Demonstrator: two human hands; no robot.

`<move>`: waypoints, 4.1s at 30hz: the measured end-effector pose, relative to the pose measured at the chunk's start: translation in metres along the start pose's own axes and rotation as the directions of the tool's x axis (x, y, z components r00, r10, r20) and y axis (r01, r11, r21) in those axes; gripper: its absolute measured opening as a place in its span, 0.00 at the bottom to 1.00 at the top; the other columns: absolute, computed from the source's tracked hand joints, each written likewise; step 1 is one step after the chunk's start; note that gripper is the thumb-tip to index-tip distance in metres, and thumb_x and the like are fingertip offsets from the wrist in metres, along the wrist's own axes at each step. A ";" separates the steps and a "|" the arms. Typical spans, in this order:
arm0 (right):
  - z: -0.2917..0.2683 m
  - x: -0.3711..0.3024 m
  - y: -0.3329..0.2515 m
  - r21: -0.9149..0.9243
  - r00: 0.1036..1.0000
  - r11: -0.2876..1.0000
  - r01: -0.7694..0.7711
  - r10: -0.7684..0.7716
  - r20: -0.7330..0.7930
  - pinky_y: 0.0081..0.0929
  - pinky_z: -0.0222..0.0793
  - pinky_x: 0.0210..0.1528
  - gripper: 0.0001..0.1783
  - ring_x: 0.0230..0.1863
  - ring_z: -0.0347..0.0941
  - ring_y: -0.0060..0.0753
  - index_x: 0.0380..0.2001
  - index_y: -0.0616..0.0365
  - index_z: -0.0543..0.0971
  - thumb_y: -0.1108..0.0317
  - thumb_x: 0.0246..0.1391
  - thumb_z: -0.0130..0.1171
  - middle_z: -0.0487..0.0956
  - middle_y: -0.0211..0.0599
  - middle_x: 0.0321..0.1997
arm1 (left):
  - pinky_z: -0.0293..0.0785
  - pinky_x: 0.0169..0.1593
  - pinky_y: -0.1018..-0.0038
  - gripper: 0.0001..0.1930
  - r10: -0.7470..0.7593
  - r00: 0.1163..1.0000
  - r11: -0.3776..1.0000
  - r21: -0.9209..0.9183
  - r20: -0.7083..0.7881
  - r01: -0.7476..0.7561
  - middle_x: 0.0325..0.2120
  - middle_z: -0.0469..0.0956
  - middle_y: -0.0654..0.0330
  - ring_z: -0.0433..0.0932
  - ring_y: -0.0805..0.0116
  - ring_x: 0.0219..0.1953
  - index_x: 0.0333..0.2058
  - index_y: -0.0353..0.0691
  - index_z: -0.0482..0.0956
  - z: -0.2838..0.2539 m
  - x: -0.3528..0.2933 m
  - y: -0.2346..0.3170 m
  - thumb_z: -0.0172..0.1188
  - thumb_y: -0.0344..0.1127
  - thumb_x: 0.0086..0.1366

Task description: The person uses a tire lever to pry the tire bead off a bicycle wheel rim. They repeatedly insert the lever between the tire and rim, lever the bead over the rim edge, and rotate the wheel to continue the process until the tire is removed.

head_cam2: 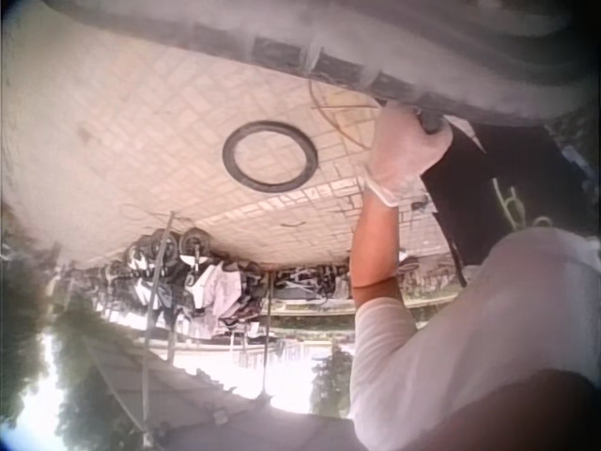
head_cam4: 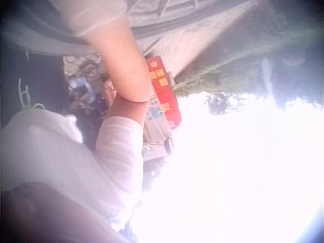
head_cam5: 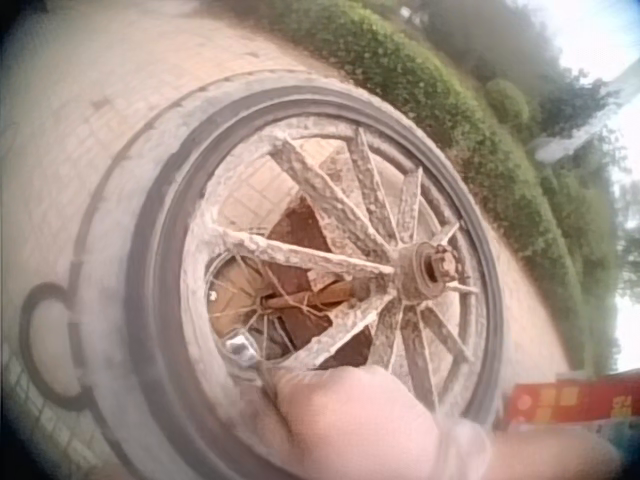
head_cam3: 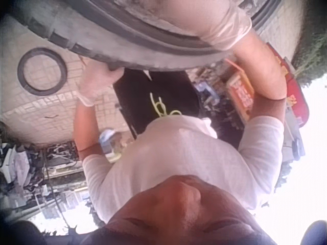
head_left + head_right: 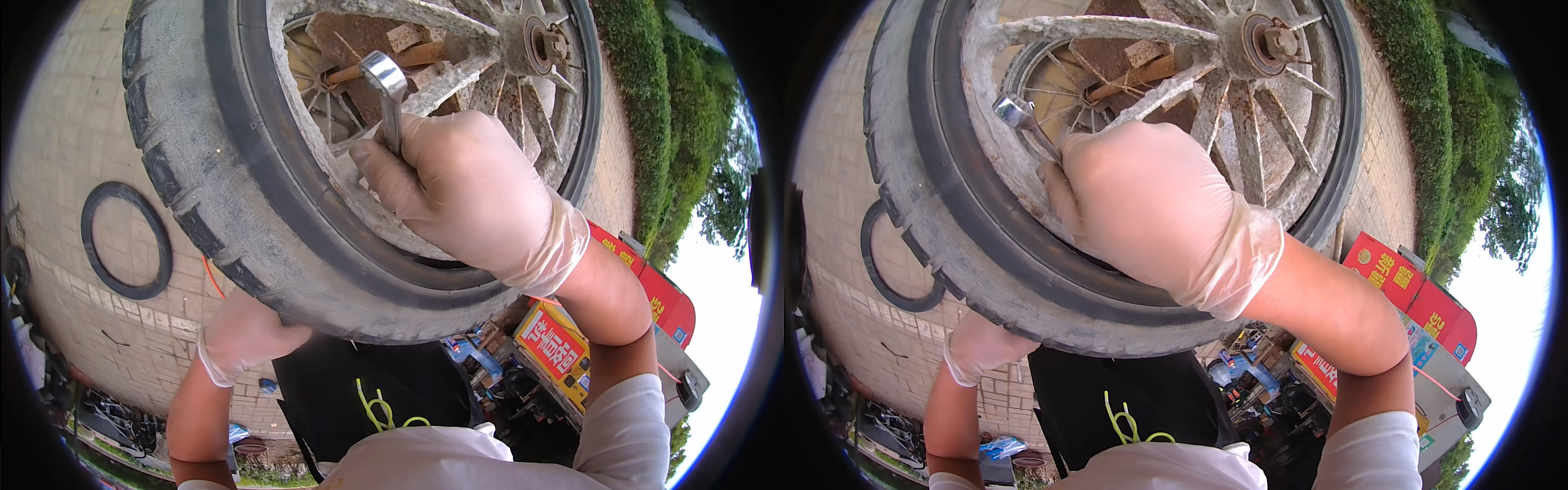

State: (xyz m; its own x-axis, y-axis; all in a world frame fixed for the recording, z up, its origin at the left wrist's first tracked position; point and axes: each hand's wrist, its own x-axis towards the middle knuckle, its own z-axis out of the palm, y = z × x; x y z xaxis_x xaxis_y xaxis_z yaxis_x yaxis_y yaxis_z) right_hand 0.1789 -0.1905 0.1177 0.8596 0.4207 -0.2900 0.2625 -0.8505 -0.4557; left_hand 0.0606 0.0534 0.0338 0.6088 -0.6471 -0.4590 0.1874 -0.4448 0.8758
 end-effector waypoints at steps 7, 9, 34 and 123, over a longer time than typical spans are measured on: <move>-0.003 -0.039 0.008 0.071 0.987 0.985 0.157 -0.160 0.034 0.40 0.68 0.26 0.09 0.22 0.74 0.48 0.27 0.56 0.77 0.65 0.55 0.65 0.77 0.40 0.21 | 0.72 0.58 0.65 0.24 0.012 0.994 0.957 -0.289 0.110 0.021 0.50 0.80 0.50 0.78 0.54 0.53 0.52 0.35 0.78 0.004 -0.001 -0.013 0.64 0.30 0.54; -0.007 -0.066 0.019 0.094 0.970 0.969 0.228 -0.234 0.058 0.38 0.69 0.34 0.09 0.31 0.76 0.41 0.39 0.54 0.81 0.65 0.56 0.63 0.79 0.34 0.29 | 0.73 0.58 0.66 0.23 0.008 0.973 0.787 -0.602 0.229 0.135 0.49 0.81 0.51 0.78 0.58 0.54 0.53 0.32 0.77 0.007 0.006 -0.027 0.64 0.28 0.57; -0.005 0.004 -0.006 0.010 0.997 0.997 0.074 -0.074 0.006 0.47 0.67 0.23 0.18 0.19 0.70 0.61 0.19 0.62 0.74 0.63 0.59 0.59 0.69 0.53 0.13 | 0.65 0.64 0.62 0.28 -0.023 1.000 0.998 -0.064 0.017 0.024 0.52 0.78 0.48 0.73 0.47 0.57 0.52 0.36 0.78 0.002 0.003 0.001 0.65 0.34 0.49; -0.007 0.012 -0.010 0.058 0.999 0.998 -0.019 0.022 -0.048 0.40 0.64 0.20 0.16 0.17 0.70 0.56 0.20 0.63 0.75 0.66 0.59 0.60 0.69 0.50 0.12 | 0.73 0.54 0.63 0.20 0.003 1.000 0.994 0.110 -0.008 -0.002 0.45 0.82 0.54 0.79 0.51 0.48 0.47 0.38 0.81 -0.017 -0.003 0.004 0.65 0.29 0.53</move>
State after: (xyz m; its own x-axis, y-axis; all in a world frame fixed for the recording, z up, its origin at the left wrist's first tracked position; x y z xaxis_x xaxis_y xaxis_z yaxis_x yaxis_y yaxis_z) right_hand 0.1896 -0.1797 0.1247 0.8850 0.3867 -0.2594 0.2205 -0.8387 -0.4980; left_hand 0.0722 0.0641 0.0408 0.6155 -0.6432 -0.4555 0.1002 -0.5094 0.8547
